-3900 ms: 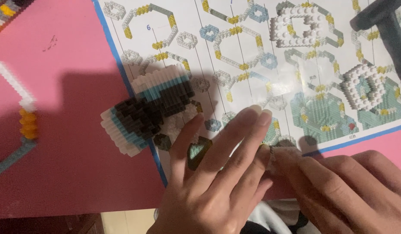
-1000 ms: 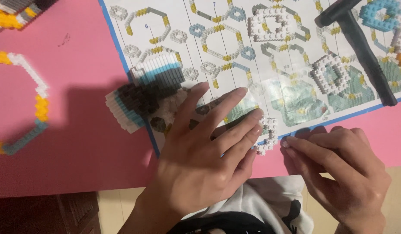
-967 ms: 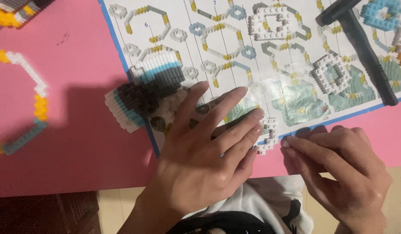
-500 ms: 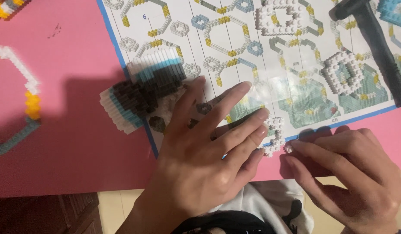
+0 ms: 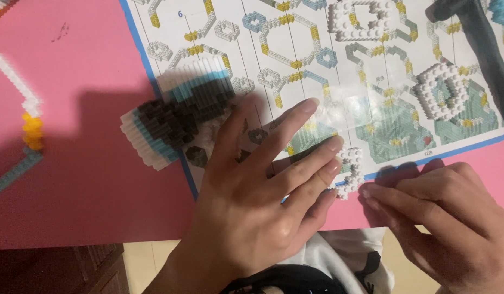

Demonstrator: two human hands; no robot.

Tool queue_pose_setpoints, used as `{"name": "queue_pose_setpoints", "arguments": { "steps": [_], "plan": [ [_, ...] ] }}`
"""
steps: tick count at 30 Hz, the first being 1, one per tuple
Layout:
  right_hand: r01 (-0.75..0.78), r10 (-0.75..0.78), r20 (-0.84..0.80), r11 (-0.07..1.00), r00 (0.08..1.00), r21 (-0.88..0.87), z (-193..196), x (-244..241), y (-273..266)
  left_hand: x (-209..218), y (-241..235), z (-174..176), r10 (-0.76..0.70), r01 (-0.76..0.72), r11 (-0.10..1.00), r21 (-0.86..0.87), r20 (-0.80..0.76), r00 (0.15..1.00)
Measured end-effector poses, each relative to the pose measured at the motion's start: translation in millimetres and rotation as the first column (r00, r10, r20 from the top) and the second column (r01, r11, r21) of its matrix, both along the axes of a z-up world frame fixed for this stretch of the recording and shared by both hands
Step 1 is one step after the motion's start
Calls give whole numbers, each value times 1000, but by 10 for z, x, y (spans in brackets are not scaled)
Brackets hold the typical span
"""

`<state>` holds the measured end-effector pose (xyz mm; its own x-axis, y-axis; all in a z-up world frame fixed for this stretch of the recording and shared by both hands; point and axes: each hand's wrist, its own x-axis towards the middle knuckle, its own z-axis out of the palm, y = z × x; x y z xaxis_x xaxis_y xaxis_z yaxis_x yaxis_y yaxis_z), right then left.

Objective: Assembling a toy model using small interlocking plastic blocks while following an instruction manual.

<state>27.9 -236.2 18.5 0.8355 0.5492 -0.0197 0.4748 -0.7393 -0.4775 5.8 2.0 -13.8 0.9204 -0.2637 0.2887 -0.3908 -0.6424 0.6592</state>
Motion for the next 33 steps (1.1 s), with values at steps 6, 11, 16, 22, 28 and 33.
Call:
{"name": "queue_pose_setpoints", "arguments": {
  "steps": [6,11,16,22,28,33],
  "plan": [
    [86,-83,-147,996,986,15,102,51,128,5,-16,12,-6,6,1000,4,-21,1000],
    [-4,13,-86,995,996,98,-9,167,220,4,17,8,-8,8,1000,-3,-3,1000],
    [-21,28,-219,999,975,34,26,237,181,3,29,12,-13,12,999,-52,-28,1000],
    [28,-29,-292,1000,956,-7,67,282,224,9,34,5,-20,18,998,-56,-25,999],
    [29,-42,-288,998,957,-47,106,309,269,5,45,-7,-35,33,997,-77,-33,999],
    [-61,62,-283,998,957,12,50,351,210,-5,43,-32,-24,23,999,-41,-12,1000]
  ]
}}
